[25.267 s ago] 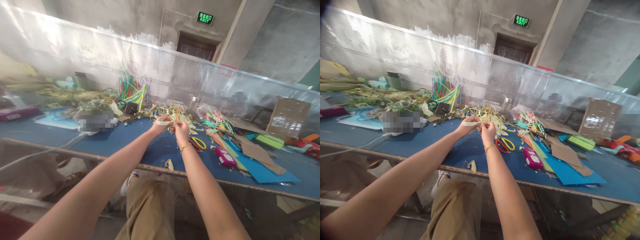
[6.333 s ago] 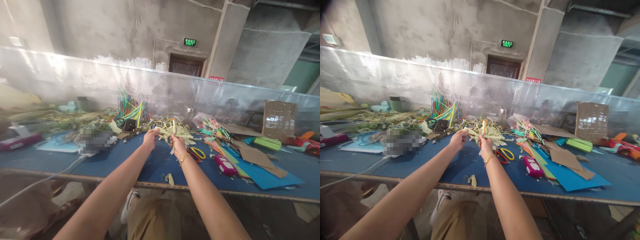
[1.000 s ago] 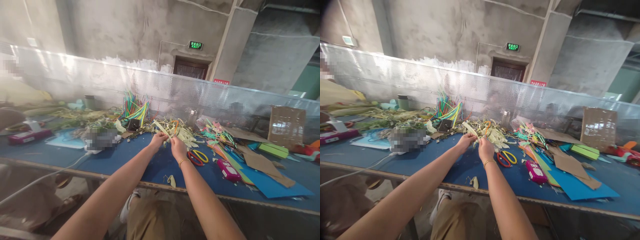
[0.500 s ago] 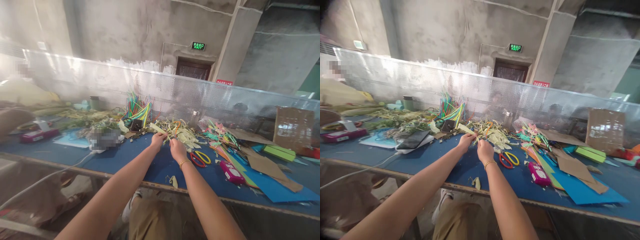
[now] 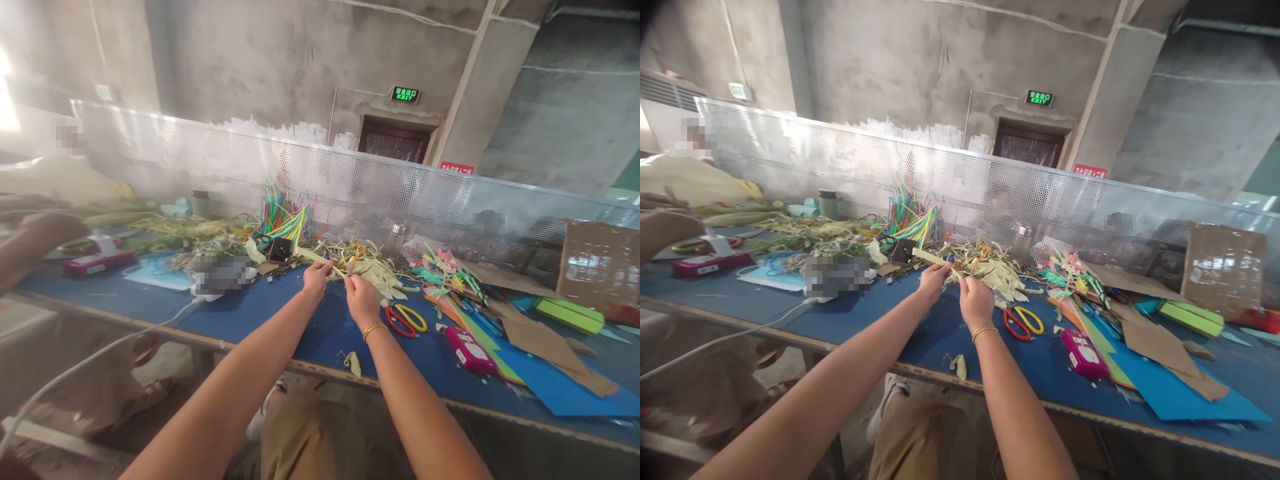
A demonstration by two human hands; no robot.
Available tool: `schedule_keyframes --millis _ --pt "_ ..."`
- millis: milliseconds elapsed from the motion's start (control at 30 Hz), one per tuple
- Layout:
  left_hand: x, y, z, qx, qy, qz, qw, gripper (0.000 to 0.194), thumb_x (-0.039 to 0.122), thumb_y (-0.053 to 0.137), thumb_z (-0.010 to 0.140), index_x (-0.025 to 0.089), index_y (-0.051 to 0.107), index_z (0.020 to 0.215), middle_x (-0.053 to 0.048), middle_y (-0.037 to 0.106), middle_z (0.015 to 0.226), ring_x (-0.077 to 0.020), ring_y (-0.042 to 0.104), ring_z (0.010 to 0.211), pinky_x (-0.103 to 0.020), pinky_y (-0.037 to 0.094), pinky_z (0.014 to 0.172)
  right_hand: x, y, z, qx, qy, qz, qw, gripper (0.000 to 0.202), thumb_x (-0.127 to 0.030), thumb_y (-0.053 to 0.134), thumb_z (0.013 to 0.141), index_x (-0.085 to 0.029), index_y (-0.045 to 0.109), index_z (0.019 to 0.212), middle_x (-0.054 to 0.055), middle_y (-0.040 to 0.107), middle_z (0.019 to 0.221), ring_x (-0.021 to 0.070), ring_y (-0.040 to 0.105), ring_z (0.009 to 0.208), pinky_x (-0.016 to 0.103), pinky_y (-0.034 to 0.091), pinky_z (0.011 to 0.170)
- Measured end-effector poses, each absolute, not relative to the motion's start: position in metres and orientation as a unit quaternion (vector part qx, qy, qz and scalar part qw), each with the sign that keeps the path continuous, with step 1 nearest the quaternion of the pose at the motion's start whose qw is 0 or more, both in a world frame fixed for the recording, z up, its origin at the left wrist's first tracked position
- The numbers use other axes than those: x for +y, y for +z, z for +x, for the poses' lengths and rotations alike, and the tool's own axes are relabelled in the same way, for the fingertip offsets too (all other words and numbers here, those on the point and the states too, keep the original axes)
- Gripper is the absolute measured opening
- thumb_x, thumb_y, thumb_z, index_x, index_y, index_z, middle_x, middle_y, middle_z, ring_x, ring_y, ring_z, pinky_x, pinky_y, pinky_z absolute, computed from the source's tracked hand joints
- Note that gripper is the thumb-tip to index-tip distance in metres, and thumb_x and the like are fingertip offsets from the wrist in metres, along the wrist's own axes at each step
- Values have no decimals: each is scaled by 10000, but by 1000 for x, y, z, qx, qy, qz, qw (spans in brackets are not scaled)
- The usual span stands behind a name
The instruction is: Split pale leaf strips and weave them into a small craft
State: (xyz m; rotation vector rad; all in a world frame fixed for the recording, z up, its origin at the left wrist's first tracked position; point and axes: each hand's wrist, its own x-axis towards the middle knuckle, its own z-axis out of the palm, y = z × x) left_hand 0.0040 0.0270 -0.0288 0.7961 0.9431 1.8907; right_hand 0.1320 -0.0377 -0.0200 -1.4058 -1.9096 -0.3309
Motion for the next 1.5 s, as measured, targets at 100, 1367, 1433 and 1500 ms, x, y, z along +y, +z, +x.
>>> schedule_keyframes --millis 100,1367,1433,1500 --pt "27 -27 2 375 762 307 429 266 337 803 512 135 643 581 -23 582 564 -96 495 556 -210 370 505 -38 -21 131 -744 -106 -531 390 350 -324 333 975 -192 616 819 39 678 811 130 580 754 243 282 641" --pt "6 -20 17 335 606 545 473 338 402 778 551 130 725 745 -8 546 506 -54 301 427 -223 190 434 -25 -25 145 -717 -82 -522 455 235 -355 472 908 -160 560 1007 81 665 937 177 594 881 268 392 796" --pt "6 -19 17 333 607 541 477 332 389 789 544 128 727 740 -6 538 497 -57 313 431 -222 194 434 -25 -27 145 -723 -71 -532 435 215 -327 473 906 -164 545 1027 79 667 953 178 601 890 264 397 777" --pt "7 -20 17 334 602 542 482 312 385 794 542 129 719 702 -19 557 509 -61 325 434 -222 196 432 -25 -27 144 -727 -60 -540 419 206 -290 456 909 -169 525 1060 76 666 967 177 604 902 261 401 767"
